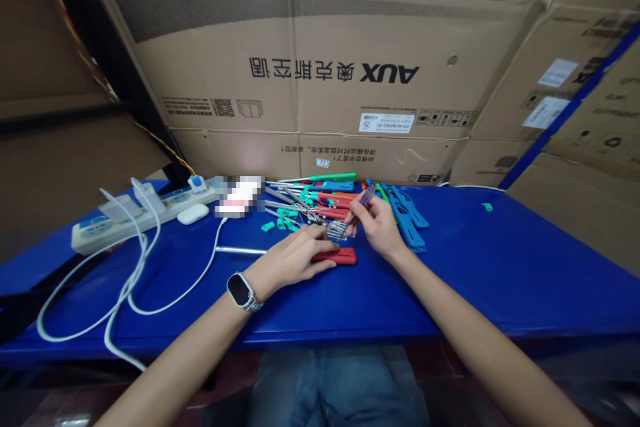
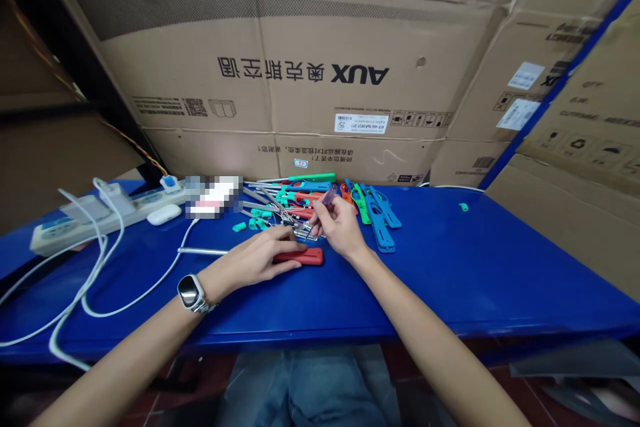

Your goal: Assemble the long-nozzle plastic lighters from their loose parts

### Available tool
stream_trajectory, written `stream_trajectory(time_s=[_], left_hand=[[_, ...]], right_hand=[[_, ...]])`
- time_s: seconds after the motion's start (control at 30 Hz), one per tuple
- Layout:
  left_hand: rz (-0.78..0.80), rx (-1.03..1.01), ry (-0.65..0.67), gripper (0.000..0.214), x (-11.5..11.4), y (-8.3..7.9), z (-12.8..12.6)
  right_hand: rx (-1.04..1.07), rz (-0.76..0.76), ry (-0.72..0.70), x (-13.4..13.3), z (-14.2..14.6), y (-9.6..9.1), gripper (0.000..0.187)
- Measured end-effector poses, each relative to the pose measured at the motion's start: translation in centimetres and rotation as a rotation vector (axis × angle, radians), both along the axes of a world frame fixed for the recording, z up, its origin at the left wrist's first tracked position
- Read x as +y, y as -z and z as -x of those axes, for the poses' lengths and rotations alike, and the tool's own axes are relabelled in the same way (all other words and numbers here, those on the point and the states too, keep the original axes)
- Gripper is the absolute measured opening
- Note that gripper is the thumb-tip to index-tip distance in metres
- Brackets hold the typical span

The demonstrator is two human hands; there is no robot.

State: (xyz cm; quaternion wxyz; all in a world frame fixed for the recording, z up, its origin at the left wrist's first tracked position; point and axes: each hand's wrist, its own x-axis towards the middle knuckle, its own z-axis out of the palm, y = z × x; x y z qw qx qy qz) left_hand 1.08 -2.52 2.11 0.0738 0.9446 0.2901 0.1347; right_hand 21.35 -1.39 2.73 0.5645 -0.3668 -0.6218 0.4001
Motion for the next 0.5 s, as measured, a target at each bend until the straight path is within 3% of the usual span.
stream_trajectory(time_s=[0.3,0.5], left_hand=[[0.056,-0.025,-0.117,0.018,0.8,-0.6,1.6],[0.021,-0.087,-0.132,0.033,0.8,-0.1,0.8]], right_hand=[[-0.013,0.022,-0.014,0.1,-0.1,0.5,0.045],[-0.030,0.029,-0.024,0.0,0.0,0.8,0.045]])
